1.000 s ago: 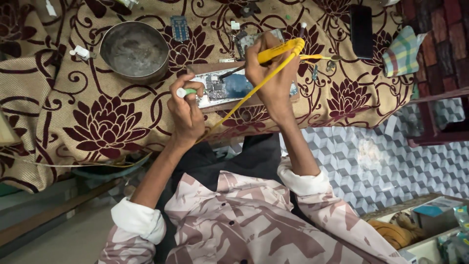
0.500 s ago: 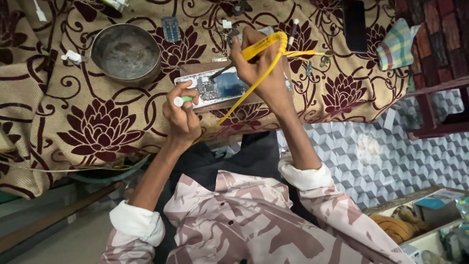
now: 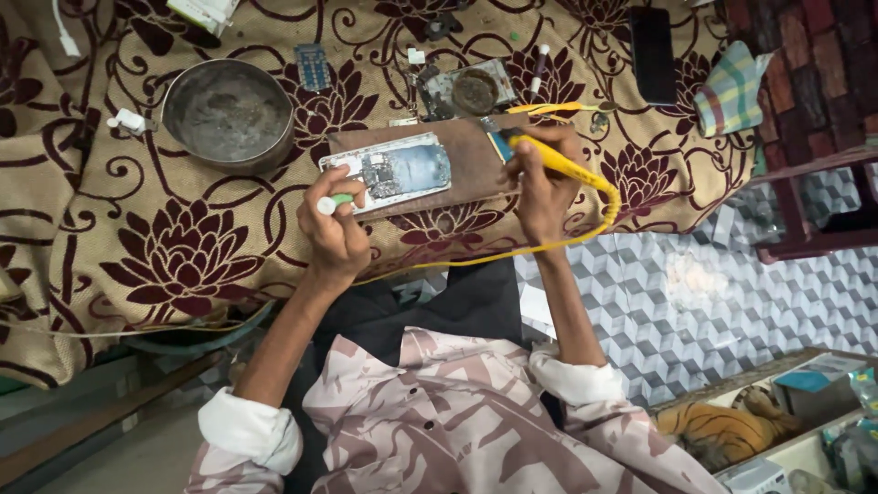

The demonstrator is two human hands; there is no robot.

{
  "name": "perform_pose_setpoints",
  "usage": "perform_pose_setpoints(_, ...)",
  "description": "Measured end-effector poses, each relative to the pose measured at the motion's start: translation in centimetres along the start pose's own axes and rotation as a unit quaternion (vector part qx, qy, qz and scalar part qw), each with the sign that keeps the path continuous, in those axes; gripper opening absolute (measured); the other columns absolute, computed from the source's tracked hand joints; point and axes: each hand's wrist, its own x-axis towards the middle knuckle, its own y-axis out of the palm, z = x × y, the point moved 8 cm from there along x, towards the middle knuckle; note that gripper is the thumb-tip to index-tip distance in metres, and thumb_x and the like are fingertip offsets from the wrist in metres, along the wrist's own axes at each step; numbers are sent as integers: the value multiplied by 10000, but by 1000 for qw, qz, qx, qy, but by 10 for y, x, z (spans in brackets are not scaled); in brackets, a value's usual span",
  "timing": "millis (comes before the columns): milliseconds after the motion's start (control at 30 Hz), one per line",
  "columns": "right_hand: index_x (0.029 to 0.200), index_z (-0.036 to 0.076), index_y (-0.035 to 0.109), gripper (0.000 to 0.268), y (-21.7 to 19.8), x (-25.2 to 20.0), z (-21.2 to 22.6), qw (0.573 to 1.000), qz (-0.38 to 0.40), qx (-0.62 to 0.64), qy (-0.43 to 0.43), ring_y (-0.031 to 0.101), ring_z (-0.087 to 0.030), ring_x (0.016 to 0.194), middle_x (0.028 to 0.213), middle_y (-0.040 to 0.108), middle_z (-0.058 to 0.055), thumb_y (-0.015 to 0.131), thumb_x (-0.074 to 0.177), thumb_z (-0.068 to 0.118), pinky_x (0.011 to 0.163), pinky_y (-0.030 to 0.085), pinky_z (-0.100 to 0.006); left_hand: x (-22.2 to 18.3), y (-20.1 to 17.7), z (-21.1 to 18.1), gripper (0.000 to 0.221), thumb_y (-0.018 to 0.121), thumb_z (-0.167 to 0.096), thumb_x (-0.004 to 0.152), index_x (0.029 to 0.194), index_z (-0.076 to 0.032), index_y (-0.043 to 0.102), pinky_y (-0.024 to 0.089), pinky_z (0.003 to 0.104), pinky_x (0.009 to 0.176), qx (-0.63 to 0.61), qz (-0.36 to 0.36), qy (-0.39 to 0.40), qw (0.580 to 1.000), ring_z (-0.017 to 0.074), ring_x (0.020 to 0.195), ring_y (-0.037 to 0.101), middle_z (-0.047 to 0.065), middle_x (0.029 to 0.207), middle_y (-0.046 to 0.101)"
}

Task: The person uses a soldering iron and a small green tool to work on a disassembled mobile phone motherboard placed on a wooden board. The person repeatedly applies the soldering iron to various points on the circuit board while holding the green tool, occasionally adjusting the board's position.

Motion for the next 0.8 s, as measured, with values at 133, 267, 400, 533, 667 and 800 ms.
perform_pose_setpoints(133, 1098, 18, 553, 308, -33, 5, -8, 996, -71, 28, -44, 590, -133, 607, 816, 622, -73, 619, 1108, 319, 569, 485, -261, 0, -3, 1, 410, 324, -348, 1185, 1343, 18, 417, 508, 334, 696, 5, -17, 0, 1000, 190, 728, 623, 128, 830, 648)
perform_pose_setpoints(267, 914, 51, 522, 353, -60, 20, -42, 977, -199, 72, 18, 563, -128, 503, 669, 574, -58, 655, 1053, 347, 466, 495, -275, -1, -3, 0, 419, 315, -356, 1190, 1345, 22, 409, 510, 339, 719, 10, -16, -1, 1000, 187, 752, 626, 127, 839, 645)
perform_pose_setpoints(400, 897, 60, 519, 351, -58, 25, -61, 978, -200, 51, 30, 536, -119, 467, 641, 567, -55, 660, 1042, 347, 429, 442, -257, 0, -3, 1, 445, 319, -385, 1184, 1348, 17, 420, 512, 338, 730, 1, -19, -13, 1000, 189, 759, 618, 131, 846, 636)
perform_pose_setpoints(533, 953, 59, 527, 328, -44, 23, -66, 988, -151, 15, 31, 552, -97, 503, 677, 583, -33, 646, 1056, 347, 466, 457, -237, -2, -1, 4, 455, 321, -402, 1176, 1338, 9, 426, 507, 328, 708, 4, -22, -20, 1000, 171, 747, 621, 113, 826, 645)
perform_pose_setpoints(667, 981, 56, 534, 306, -39, 22, -63, 989, -148, -11, 25, 561, -91, 489, 667, 597, -30, 638, 1046, 336, 444, 425, -224, -3, -2, 6, 480, 317, -429, 1174, 1351, 7, 413, 514, 325, 729, 10, -26, -29, 999, 169, 783, 633, 116, 852, 655)
perform_pose_setpoints(800, 984, 43, 554, 314, -32, 19, -61, 992, -119, -31, 36, 576, -88, 521, 696, 599, -28, 627, 1066, 338, 457, 449, -226, -2, -2, 9, 467, 306, -419, 1186, 1365, 1, 400, 500, 326, 752, 6, -24, -45, 999, 159, 774, 601, 101, 829, 629)
